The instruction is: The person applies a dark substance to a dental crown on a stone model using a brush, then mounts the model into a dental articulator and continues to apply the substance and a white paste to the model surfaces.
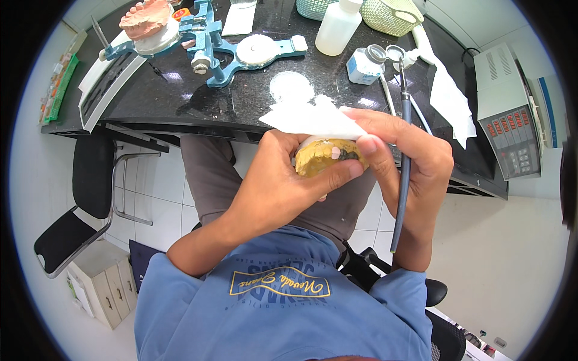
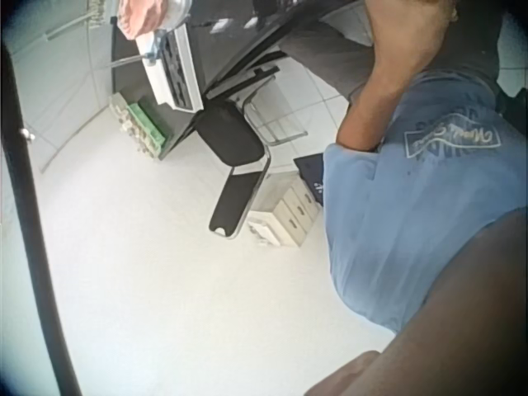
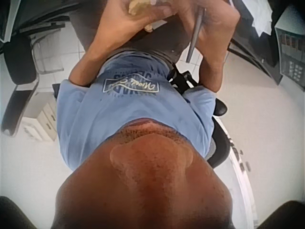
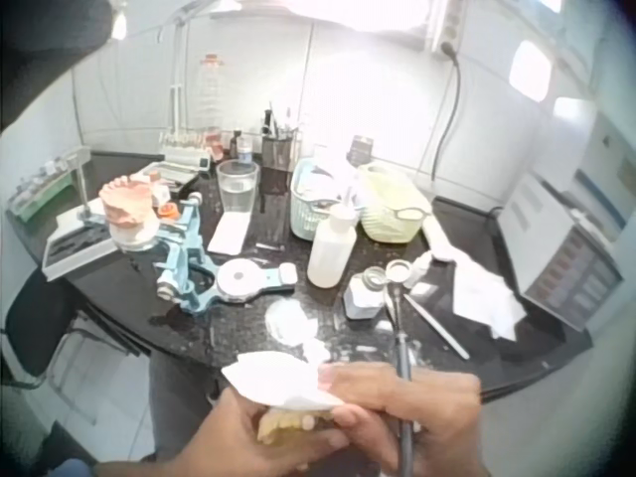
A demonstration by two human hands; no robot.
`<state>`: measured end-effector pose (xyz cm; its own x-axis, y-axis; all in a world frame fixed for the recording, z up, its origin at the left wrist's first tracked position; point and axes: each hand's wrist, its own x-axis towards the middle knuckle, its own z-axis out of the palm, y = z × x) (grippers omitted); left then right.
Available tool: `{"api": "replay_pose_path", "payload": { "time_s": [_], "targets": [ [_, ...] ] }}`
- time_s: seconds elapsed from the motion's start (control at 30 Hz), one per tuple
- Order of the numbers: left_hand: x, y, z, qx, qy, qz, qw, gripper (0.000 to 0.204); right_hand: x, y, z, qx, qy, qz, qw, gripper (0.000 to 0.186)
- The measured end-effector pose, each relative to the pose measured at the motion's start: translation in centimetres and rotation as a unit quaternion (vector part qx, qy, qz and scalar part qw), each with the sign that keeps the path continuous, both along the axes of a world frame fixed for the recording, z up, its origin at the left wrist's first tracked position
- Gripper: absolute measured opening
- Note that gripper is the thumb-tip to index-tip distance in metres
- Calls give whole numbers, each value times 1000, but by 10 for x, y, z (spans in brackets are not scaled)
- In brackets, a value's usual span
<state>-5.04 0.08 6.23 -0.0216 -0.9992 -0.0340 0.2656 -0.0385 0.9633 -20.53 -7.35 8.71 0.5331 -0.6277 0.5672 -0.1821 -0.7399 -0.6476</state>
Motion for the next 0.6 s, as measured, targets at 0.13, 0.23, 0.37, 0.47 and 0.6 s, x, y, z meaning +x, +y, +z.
{"api": "replay_pose_path", "payload": {
  "time_s": [0.13,0.23,0.37,0.47,0.6],
  "targets": [
    [-2,1,2,6,-17,28,999,30,0,1,0,-37,16,27,999,13],
    [-2,-2,0,-30,15,30,999,32,0,0,-3,-90,23,35,995,14],
    [-2,-2,1,-10,33,21,999,35,1,1,-4,-106,33,33,993,14],
    [0,-2,0,-1,41,17,999,35,-1,2,-1,-96,49,41,993,14],
    [0,-4,-3,-3,37,16,999,35,-1,1,-3,-89,60,50,993,15]
  ]
}}
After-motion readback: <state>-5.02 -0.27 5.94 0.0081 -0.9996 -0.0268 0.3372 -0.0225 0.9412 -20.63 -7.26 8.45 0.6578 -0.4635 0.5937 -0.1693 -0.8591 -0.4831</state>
